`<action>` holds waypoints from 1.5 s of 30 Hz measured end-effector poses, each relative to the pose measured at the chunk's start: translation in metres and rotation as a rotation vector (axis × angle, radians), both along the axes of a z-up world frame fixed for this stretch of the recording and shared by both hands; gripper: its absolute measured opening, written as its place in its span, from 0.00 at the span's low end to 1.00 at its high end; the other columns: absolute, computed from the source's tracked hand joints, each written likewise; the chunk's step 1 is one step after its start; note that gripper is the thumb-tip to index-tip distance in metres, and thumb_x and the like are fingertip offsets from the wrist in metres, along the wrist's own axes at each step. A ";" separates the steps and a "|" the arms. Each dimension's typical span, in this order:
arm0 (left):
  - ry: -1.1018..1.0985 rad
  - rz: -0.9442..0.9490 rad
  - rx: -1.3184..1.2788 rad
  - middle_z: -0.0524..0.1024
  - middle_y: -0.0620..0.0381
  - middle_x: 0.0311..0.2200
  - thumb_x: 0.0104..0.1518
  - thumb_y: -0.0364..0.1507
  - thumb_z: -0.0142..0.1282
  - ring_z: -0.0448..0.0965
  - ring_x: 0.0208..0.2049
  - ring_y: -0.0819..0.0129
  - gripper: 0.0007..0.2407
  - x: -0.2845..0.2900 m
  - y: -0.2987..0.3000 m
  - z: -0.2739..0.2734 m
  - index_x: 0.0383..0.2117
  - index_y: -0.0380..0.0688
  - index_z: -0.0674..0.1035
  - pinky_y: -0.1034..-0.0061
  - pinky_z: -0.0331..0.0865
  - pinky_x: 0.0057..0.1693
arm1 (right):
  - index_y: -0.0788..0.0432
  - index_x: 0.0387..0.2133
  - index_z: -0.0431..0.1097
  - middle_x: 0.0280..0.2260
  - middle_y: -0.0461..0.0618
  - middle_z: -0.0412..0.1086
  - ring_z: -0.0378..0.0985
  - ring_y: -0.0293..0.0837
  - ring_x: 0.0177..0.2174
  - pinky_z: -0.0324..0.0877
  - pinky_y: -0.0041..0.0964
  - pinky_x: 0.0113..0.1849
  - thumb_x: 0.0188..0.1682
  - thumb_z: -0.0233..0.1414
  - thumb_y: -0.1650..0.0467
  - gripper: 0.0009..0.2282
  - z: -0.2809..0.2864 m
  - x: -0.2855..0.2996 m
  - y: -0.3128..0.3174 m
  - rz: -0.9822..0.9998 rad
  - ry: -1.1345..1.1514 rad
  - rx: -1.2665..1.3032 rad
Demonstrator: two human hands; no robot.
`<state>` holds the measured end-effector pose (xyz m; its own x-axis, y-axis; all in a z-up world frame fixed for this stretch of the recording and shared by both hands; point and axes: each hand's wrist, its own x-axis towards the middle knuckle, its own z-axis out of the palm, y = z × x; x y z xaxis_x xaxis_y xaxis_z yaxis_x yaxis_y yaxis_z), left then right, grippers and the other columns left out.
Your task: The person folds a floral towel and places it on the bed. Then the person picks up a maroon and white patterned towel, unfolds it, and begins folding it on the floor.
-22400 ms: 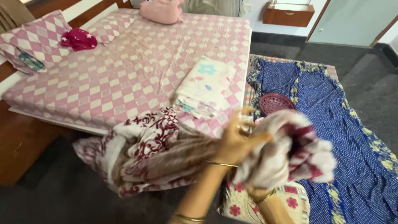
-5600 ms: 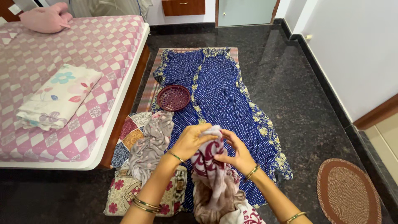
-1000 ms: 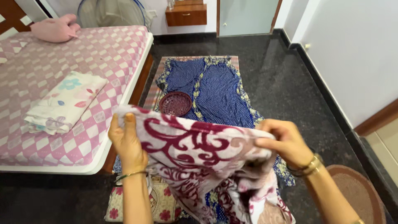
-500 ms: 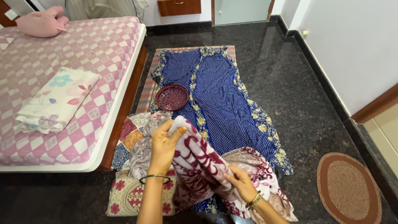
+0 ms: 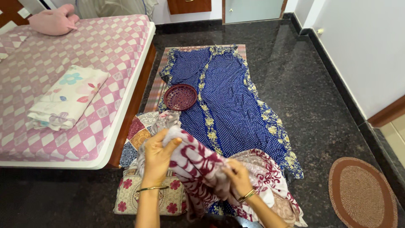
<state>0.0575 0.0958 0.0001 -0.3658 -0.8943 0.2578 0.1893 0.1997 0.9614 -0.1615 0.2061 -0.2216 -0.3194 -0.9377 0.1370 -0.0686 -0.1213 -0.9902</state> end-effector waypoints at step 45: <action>-0.092 0.101 0.243 0.75 0.58 0.30 0.39 0.19 0.65 0.78 0.25 0.69 0.11 -0.024 -0.006 -0.054 0.28 0.45 0.76 0.75 0.73 0.29 | 0.61 0.22 0.80 0.18 0.44 0.76 0.70 0.34 0.17 0.64 0.29 0.22 0.41 0.61 0.72 0.04 0.140 -0.024 -0.014 -0.008 0.101 0.345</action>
<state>0.0338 0.0894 -0.0537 -0.2837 -0.9589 0.0010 0.0897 -0.0256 0.9956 -0.1857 0.1920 -0.0818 -0.3279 -0.9317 -0.1561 -0.1678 0.2201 -0.9609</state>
